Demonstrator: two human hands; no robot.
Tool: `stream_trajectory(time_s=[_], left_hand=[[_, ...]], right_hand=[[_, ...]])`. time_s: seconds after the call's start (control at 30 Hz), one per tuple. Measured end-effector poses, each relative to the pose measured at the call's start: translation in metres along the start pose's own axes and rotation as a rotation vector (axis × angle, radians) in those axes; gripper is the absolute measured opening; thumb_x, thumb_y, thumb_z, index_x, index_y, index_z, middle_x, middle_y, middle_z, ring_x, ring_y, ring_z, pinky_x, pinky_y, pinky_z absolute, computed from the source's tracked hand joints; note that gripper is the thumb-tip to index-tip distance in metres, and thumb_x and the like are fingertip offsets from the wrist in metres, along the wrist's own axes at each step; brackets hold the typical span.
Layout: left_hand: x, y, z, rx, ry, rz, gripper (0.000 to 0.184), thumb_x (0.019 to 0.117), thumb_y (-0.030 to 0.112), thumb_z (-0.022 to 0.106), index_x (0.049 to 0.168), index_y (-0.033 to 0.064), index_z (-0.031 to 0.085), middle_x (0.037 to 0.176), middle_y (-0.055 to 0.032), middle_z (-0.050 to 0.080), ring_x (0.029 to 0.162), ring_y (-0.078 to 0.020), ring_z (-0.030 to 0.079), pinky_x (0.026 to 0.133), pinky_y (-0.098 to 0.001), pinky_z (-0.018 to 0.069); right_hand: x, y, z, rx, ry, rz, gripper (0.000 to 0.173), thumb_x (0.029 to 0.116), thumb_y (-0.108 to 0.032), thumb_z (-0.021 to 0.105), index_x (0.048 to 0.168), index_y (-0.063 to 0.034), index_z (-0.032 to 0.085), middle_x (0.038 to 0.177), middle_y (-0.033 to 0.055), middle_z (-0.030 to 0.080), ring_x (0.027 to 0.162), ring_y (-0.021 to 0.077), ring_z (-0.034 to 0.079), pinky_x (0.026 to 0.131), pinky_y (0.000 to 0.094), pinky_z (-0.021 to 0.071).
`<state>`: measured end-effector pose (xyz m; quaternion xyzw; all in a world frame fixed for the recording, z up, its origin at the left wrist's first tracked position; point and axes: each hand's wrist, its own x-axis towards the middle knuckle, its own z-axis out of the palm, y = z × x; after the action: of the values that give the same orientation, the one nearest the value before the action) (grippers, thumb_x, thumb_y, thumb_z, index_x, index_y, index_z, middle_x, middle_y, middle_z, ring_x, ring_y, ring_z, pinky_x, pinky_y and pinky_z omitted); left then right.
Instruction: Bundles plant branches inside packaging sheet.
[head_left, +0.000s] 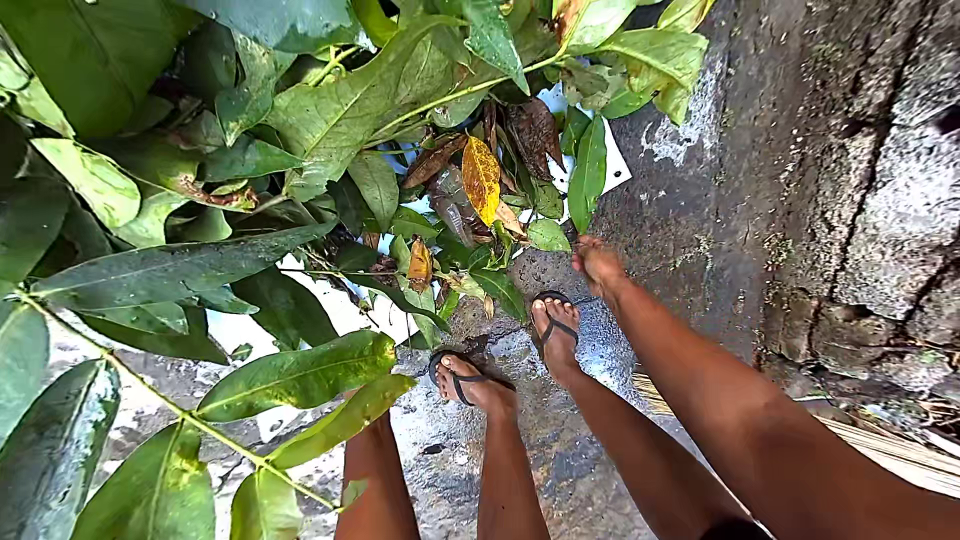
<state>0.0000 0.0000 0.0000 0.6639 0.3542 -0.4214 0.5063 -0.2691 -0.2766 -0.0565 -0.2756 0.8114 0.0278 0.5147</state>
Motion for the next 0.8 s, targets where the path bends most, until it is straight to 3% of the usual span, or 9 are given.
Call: stream_trajectory(time_s=[0.07, 0.13, 0.23, 0.37, 0.5, 0.57, 0.63, 0.73, 0.8], left_hand=[[0.006, -0.004, -0.017, 0.030, -0.060, 0.067, 0.028, 0.1100, 0.013, 0.023, 0.124, 0.0006, 0.044, 0.099, -0.0085, 0.063, 0.084, -0.0148, 0.066, 0.074, -0.0302, 0.0589], [0.001, 0.001, -0.026, 0.034, -0.074, 0.121, 0.026, 0.1072, 0.005, 0.025, 0.125, 0.0011, 0.043, 0.102, -0.0092, 0.063, 0.088, -0.0180, 0.067, 0.077, -0.0346, 0.0605], [-0.031, 0.019, -0.020, -0.023, -0.061, 0.171, 0.027, 0.1069, 0.004, 0.025, 0.109, 0.0096, 0.051, 0.090, -0.0013, 0.069, 0.084, -0.0132, 0.070, 0.076, -0.0325, 0.0621], [-0.065, 0.048, -0.007, -0.187, -0.165, 0.219, 0.039, 0.1074, 0.007, 0.021, 0.100, 0.0116, 0.059, 0.086, 0.0007, 0.074, 0.083, -0.0092, 0.072, 0.077, -0.0289, 0.0625], [-0.077, 0.070, -0.001, -0.274, -0.134, 0.273, 0.041, 0.1098, 0.011, 0.016, 0.103, 0.0080, 0.056, 0.087, -0.0025, 0.072, 0.084, -0.0117, 0.072, 0.077, -0.0299, 0.0628], [-0.076, 0.077, -0.004, -0.280, -0.154, 0.303, 0.041, 0.1092, 0.010, 0.018, 0.101, 0.0080, 0.059, 0.089, -0.0027, 0.073, 0.087, -0.0119, 0.072, 0.079, -0.0308, 0.0627], [-0.074, 0.082, -0.009, -0.263, -0.205, 0.301, 0.043, 0.1094, 0.012, 0.020, 0.099, 0.0088, 0.061, 0.090, -0.0026, 0.074, 0.089, -0.0115, 0.073, 0.080, -0.0311, 0.0625], [-0.077, 0.087, -0.005, -0.286, -0.230, 0.311, 0.042, 0.1082, 0.012, 0.021, 0.097, 0.0075, 0.061, 0.089, -0.0041, 0.074, 0.087, -0.0124, 0.073, 0.078, -0.0315, 0.0628], [-0.078, 0.088, 0.000, -0.288, -0.225, 0.307, 0.047, 0.1090, 0.012, 0.017, 0.095, 0.0071, 0.061, 0.085, -0.0032, 0.075, 0.083, -0.0116, 0.074, 0.075, -0.0295, 0.0632]], right_hand=[[0.000, 0.006, 0.000, 0.033, -0.001, 0.042, 0.042, 0.1108, -0.011, 0.042, 0.151, -0.0005, 0.041, 0.143, 0.0213, 0.051, 0.110, 0.0224, 0.061, 0.095, 0.0356, 0.0506], [-0.001, 0.007, 0.006, 0.054, -0.013, 0.085, 0.041, 0.1112, -0.013, 0.043, 0.151, -0.0018, 0.042, 0.146, 0.0204, 0.050, 0.113, 0.0231, 0.060, 0.096, 0.0362, 0.0506], [-0.008, 0.005, 0.013, 0.083, -0.050, 0.162, 0.043, 0.1117, -0.017, 0.044, 0.152, -0.0049, 0.041, 0.146, 0.0195, 0.050, 0.116, 0.0256, 0.060, 0.095, 0.0394, 0.0508], [-0.025, 0.012, 0.013, 0.267, -0.135, 0.188, 0.053, 0.1092, -0.013, 0.043, 0.159, -0.0105, 0.026, 0.142, 0.0196, 0.051, 0.110, 0.0249, 0.065, 0.090, 0.0378, 0.0564], [-0.036, 0.009, 0.015, 0.706, -0.275, 0.105, 0.037, 0.1135, -0.025, 0.032, 0.145, -0.0100, 0.042, 0.126, 0.0118, 0.062, 0.106, 0.0222, 0.066, 0.089, 0.0396, 0.0576], [-0.047, -0.021, 0.016, 0.859, -0.312, 0.064, 0.048, 0.1131, -0.042, 0.025, 0.147, -0.0111, 0.040, 0.131, 0.0121, 0.058, 0.113, 0.0248, 0.063, 0.092, 0.0422, 0.0563], [-0.053, -0.048, 0.012, 0.898, -0.347, -0.019, 0.051, 0.1102, -0.051, 0.027, 0.139, -0.0150, 0.047, 0.123, 0.0098, 0.063, 0.107, 0.0244, 0.067, 0.086, 0.0432, 0.0593], [-0.064, -0.073, 0.004, 0.809, -0.453, -0.085, 0.036, 0.1095, -0.040, 0.035, 0.130, -0.0168, 0.052, 0.116, 0.0068, 0.067, 0.104, 0.0221, 0.069, 0.085, 0.0414, 0.0609], [-0.064, -0.089, 0.003, 0.684, -0.436, 0.003, 0.039, 0.1115, -0.040, 0.039, 0.136, -0.0127, 0.052, 0.116, 0.0091, 0.067, 0.101, 0.0212, 0.070, 0.084, 0.0368, 0.0613]])
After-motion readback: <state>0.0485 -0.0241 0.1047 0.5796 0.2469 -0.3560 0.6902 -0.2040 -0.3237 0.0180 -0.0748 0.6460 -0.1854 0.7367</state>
